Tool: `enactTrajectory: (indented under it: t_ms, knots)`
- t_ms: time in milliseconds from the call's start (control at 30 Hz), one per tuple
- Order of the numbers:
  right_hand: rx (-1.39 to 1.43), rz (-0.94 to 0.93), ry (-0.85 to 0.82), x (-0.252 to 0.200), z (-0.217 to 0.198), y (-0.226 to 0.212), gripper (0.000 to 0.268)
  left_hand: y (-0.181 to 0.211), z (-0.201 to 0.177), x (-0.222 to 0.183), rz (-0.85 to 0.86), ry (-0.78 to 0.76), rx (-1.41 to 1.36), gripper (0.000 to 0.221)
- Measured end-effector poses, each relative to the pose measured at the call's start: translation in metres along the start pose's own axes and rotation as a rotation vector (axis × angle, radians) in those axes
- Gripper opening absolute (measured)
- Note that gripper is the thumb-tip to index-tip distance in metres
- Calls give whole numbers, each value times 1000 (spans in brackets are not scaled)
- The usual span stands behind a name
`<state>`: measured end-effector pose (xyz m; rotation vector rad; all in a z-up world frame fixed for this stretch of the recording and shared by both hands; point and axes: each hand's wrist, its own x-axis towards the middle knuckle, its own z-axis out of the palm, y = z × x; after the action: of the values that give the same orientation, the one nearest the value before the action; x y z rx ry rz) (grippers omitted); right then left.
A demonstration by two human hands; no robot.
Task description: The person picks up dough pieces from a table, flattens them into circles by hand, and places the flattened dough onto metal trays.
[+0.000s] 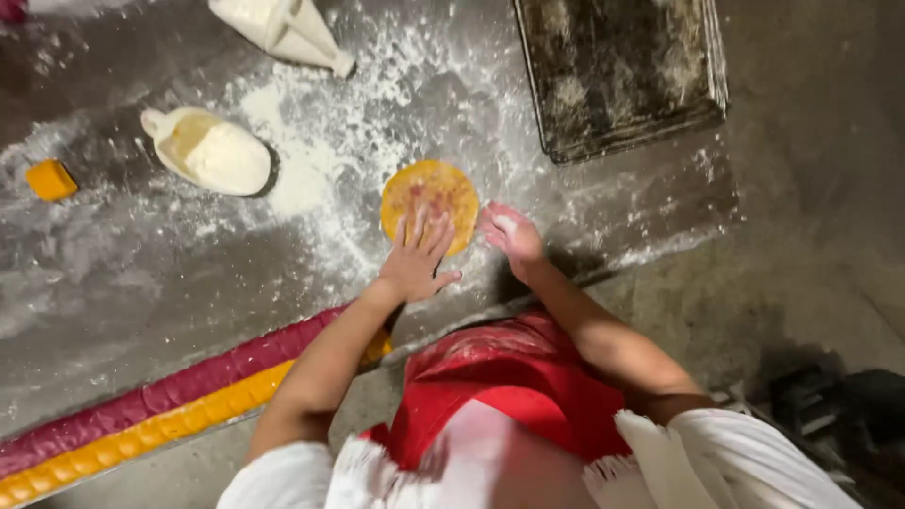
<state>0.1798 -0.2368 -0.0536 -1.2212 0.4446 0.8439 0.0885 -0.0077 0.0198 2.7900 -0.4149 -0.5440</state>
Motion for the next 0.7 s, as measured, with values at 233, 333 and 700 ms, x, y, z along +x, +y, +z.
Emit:
enactTrajectory:
  t_ms: [233, 333, 700]
  knots:
    - [-218, -134, -290, 84, -20, 5, 60, 34, 1, 28, -121, -56, -58, 94]
    - [-236, -144, -369, 112, -34, 16, 62, 31, 0, 52, -145, 22, -149, 95]
    - [-492, -408, -311, 75, -23, -49, 59, 19, -17, 82, -223, 107, -74, 92]
